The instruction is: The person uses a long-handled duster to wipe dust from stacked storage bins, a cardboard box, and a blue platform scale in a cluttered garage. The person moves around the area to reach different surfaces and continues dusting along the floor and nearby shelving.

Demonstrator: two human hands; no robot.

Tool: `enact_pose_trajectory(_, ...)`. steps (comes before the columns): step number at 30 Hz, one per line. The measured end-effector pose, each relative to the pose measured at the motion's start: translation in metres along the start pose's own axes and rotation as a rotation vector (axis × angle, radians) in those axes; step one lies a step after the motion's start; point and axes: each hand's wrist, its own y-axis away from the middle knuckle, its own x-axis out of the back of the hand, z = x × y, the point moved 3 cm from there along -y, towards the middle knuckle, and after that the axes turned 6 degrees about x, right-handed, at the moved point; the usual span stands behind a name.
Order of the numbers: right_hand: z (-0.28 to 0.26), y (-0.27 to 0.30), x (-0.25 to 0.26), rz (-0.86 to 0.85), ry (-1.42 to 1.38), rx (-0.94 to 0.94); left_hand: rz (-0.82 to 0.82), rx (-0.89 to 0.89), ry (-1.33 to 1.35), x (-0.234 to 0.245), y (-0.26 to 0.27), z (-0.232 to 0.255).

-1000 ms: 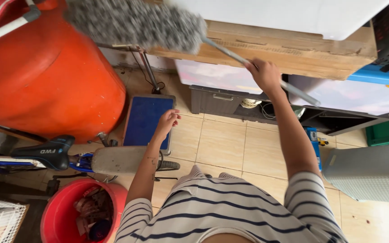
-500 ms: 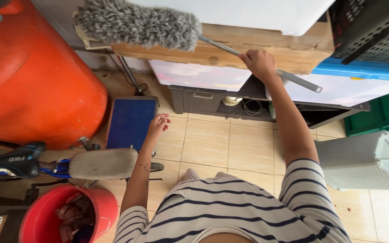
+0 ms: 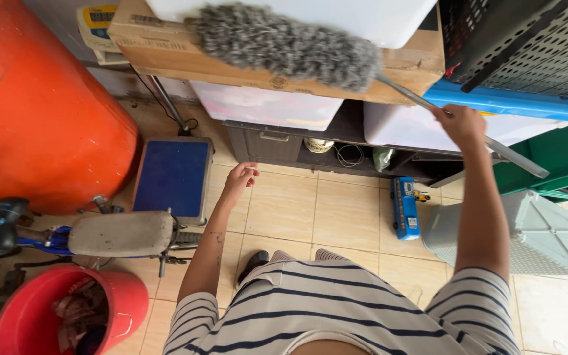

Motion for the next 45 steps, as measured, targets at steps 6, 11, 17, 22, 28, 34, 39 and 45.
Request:
enact_pose_trajectory(6,0.057,0.056,0.060,-0.170,0.192,-0.272,-0.059,0.059,0.077,-0.044,0.026,0.023)
enact_pose_trajectory(11,0.135,0.104,0.070,-0.012,0.170,-0.217,-0.080,0.027,0.117,-0.068,0.029,0.016)
enact_pose_trajectory(17,0.203,0.181,0.092,0.208,0.060,-0.114,-0.085,0.057,0.104,-0.082,0.034,0.012)
enact_pose_trajectory(22,0.213,0.211,0.097,0.215,0.097,-0.083,-0.079,0.076,0.087,-0.087,0.039,0.014)
enact_pose_trajectory(28,0.183,0.160,0.077,0.216,-0.001,-0.046,-0.067,0.086,0.054,-0.090,0.052,0.019)
enact_pose_trajectory(34,0.083,0.081,0.076,0.060,-0.026,-0.165,-0.057,0.080,0.096,-0.085,0.052,0.007)
enact_pose_trajectory(39,0.023,0.022,0.057,0.203,0.163,0.053,-0.008,0.089,0.091,-0.067,0.058,0.011)
enact_pose_trajectory(45,-0.080,-0.035,0.050,0.424,0.274,0.288,0.090,0.016,0.040,-0.038,0.031,-0.013)
